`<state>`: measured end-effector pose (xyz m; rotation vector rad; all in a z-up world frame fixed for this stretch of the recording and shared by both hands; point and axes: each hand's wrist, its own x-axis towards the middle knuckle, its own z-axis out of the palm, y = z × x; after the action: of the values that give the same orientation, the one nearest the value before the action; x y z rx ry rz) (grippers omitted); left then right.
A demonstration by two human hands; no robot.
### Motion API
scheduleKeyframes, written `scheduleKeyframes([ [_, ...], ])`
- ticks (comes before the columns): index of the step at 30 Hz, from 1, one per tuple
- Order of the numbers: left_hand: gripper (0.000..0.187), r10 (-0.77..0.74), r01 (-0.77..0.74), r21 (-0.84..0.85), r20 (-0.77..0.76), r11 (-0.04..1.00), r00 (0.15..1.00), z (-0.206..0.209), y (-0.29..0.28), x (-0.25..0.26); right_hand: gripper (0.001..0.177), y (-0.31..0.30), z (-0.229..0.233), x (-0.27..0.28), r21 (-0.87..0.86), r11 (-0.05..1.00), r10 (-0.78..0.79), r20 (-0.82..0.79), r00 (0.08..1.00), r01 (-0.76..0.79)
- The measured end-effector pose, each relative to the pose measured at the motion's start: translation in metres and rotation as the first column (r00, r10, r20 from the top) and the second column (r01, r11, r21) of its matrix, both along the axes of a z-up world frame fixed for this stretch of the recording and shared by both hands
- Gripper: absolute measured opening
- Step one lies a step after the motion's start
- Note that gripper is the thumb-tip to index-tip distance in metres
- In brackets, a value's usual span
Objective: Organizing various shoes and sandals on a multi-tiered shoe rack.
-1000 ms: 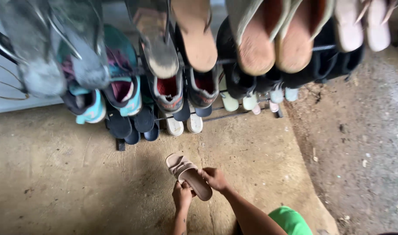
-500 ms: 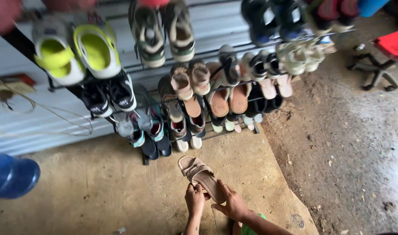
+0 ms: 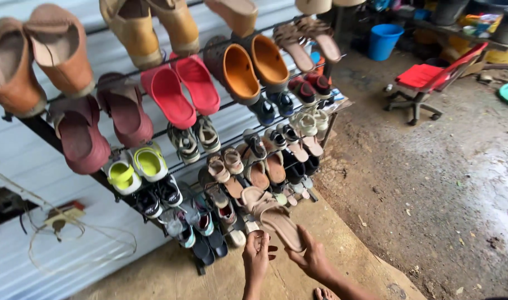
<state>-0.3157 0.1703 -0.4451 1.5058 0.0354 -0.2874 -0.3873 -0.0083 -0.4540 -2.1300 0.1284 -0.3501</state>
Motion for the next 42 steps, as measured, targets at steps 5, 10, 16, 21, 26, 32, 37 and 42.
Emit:
scheduleKeyframes([
  [5,0.03,-0.109,0.082,0.201,0.126,0.976,0.986,0.048,0.009,0.007,0.074,-0.025,0.061,0.019,-0.021,0.975,-0.214,0.14,0.967,0.219],
  [10,0.028,-0.171,0.058,0.332,0.322,0.941,0.931,0.073,0.022,0.03,0.066,-0.069,0.156,0.058,-0.074,0.94,-0.28,0.384,0.88,0.332],
  [16,0.026,-0.192,-0.125,0.476,0.562,0.87,0.805,0.158,0.038,0.064,0.063,-0.104,0.279,0.122,-0.085,0.92,-0.262,0.593,0.761,0.383],
  [21,0.029,-0.199,-0.274,0.571,0.63,0.774,0.751,0.258,0.03,0.097,0.061,-0.126,0.359,0.195,-0.061,0.929,-0.221,0.7,0.679,0.366],
  [26,0.034,-0.292,-0.521,0.439,0.893,0.732,0.342,0.347,-0.004,0.127,0.051,-0.147,0.413,0.276,-0.051,0.957,-0.171,0.697,0.696,0.286],
  [32,0.046,-0.357,-0.614,0.399,0.913,0.681,0.197,0.405,-0.058,0.184,0.049,-0.16,0.435,0.357,-0.083,0.966,-0.142,0.623,0.769,0.246],
  [37,0.064,-0.338,-0.606,0.406,0.913,0.684,0.23,0.422,-0.094,0.235,0.051,-0.167,0.438,0.387,-0.092,0.976,-0.107,0.592,0.799,0.199],
  [42,0.081,-0.318,-0.595,0.406,0.914,0.693,0.254,0.427,-0.116,0.28,0.054,-0.168,0.44,0.394,-0.145,0.974,-0.067,0.555,0.829,0.176],
])
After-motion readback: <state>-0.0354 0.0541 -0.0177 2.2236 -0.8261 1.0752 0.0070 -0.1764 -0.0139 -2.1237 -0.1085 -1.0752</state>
